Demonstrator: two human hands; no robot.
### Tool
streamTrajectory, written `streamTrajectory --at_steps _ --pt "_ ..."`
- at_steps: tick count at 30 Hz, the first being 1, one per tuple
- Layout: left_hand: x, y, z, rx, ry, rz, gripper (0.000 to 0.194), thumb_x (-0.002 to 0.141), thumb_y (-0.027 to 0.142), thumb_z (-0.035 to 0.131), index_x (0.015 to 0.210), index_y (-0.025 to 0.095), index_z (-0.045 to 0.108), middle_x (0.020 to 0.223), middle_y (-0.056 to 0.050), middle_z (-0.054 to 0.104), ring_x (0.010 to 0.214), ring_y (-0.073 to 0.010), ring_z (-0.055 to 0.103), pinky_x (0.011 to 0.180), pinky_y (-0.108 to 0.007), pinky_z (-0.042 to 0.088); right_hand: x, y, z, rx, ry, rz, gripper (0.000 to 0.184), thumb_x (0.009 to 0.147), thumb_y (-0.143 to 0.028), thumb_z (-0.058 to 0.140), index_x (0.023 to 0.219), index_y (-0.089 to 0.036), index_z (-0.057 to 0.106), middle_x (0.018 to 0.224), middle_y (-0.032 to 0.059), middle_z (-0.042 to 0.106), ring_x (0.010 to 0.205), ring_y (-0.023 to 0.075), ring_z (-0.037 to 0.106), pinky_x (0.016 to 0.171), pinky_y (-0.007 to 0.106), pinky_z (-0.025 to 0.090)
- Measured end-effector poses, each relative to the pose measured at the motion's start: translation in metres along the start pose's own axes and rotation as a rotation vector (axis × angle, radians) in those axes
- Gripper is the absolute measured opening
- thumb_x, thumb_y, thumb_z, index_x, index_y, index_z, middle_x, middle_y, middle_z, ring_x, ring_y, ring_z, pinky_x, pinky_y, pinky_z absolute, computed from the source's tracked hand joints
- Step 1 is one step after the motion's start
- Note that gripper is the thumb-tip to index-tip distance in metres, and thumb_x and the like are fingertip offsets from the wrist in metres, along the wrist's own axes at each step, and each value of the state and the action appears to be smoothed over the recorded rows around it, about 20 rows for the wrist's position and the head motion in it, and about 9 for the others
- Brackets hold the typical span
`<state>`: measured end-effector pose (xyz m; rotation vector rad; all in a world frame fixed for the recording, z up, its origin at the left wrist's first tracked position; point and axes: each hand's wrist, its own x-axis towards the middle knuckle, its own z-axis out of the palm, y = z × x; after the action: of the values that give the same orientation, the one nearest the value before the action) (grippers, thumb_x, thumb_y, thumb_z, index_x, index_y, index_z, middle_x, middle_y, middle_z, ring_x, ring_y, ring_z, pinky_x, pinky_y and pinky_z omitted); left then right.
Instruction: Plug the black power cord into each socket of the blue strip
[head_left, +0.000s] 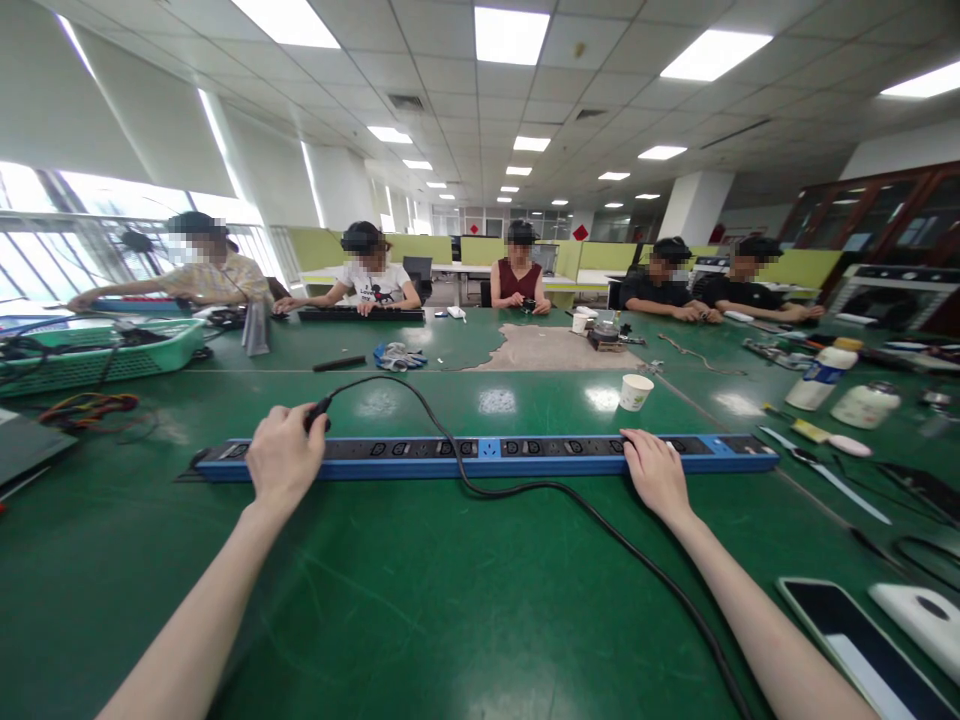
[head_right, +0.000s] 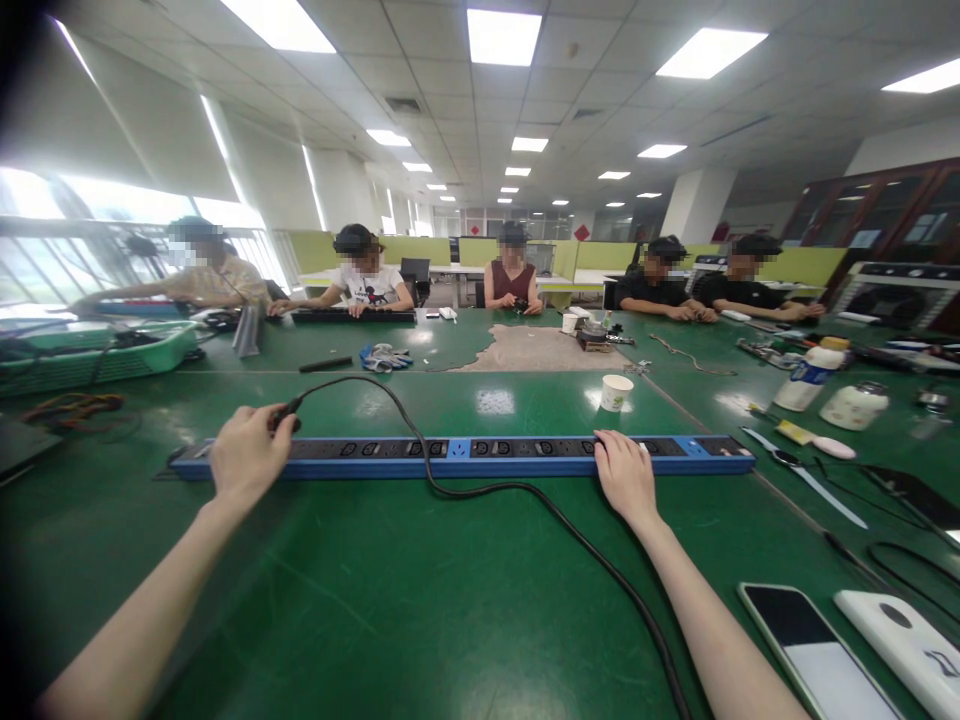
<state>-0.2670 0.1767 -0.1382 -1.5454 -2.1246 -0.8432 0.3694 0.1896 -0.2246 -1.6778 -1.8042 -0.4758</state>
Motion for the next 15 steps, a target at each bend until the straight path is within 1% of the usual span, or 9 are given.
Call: streamTrajectory --at_steps 1,2,3,5,7,10,12,15 --pt "0.004 0.002 -0.007 -0.018 0.042 -0.007 0.052 0.105 0.051 0.041 0.141 0.023 0.067 0.125 -0.015 0.069 0.115 -0.0320 0.063 0.093 -0.040 0.047 0.000 0.000 0.000 0.000 -0.004 -0.003 0.048 0.107 -0.039 0.031 0.137 -0.027 0.067 0.140 0.0087 0.069 0.134 0.0284 0.057 0.112 0.050 0.038" --pt "0.008 0.003 -0.012 -0.042 0.056 -0.008 0.052 0.104 0.052 0.042 0.141 0.025 0.067 0.125 -0.014 0.070 0.114 -0.0313 0.063 0.092 -0.040 0.047 0.000 -0.001 -0.001 -0.002 -0.009 -0.007 0.048 0.107 -0.039 0.031 0.137 -0.027 0.067 0.141 0.0086 0.069 0.134 0.0284 0.057 0.112 0.049 0.038" --pt "0.012 0.003 -0.016 -0.064 0.041 -0.007 0.052 0.103 0.055 0.044 0.139 0.026 0.068 0.123 -0.012 0.071 0.111 -0.0306 0.065 0.089 -0.039 0.048 0.000 -0.001 -0.001 -0.007 -0.012 -0.010 0.048 0.107 -0.038 0.030 0.137 -0.027 0.067 0.141 0.0085 0.069 0.134 0.0282 0.057 0.112 0.049 0.038" --pt "0.016 0.004 -0.018 -0.085 -0.043 -0.009 0.051 0.100 0.059 0.048 0.132 0.027 0.073 0.115 -0.010 0.074 0.103 -0.0305 0.068 0.082 -0.039 0.048 0.000 -0.001 -0.001 -0.024 -0.013 -0.013 0.048 0.107 -0.038 0.030 0.137 -0.027 0.066 0.142 0.0082 0.069 0.134 0.0279 0.056 0.112 0.048 0.038" --pt "0.016 0.003 -0.012 -0.076 -0.155 -0.023 0.051 0.096 0.061 0.053 0.124 0.025 0.077 0.108 -0.010 0.077 0.098 -0.0320 0.069 0.078 -0.039 0.049 -0.001 -0.001 -0.001 -0.037 -0.008 -0.014 0.048 0.108 -0.037 0.030 0.137 -0.027 0.066 0.141 0.0082 0.069 0.134 0.0278 0.056 0.112 0.048 0.037" --pt "0.011 0.001 0.004 -0.071 -0.284 -0.052 0.052 0.092 0.062 0.057 0.121 0.024 0.079 0.105 -0.011 0.079 0.098 -0.0342 0.071 0.078 -0.040 0.049 -0.001 0.000 0.001 -0.033 -0.006 -0.017 0.048 0.108 -0.038 0.030 0.137 -0.027 0.066 0.141 0.0081 0.069 0.135 0.0276 0.056 0.113 0.048 0.037" --pt "0.008 -0.001 0.013 -0.086 -0.319 -0.070 0.054 0.092 0.063 0.057 0.123 0.024 0.079 0.106 -0.011 0.080 0.100 -0.0345 0.071 0.079 -0.039 0.049 -0.001 0.001 0.001 -0.027 -0.006 -0.016 0.048 0.108 -0.039 0.030 0.137 -0.027 0.066 0.140 0.0079 0.069 0.135 0.0274 0.056 0.113 0.048 0.037" --pt "0.006 -0.004 0.021 -0.081 -0.304 -0.071 0.055 0.093 0.063 0.055 0.125 0.024 0.078 0.108 -0.012 0.080 0.100 -0.0343 0.071 0.079 -0.039 0.048 -0.001 0.001 0.001 -0.021 -0.003 -0.011 0.048 0.109 -0.040 0.030 0.137 -0.027 0.066 0.140 0.0077 0.069 0.134 0.0273 0.057 0.113 0.048 0.036"
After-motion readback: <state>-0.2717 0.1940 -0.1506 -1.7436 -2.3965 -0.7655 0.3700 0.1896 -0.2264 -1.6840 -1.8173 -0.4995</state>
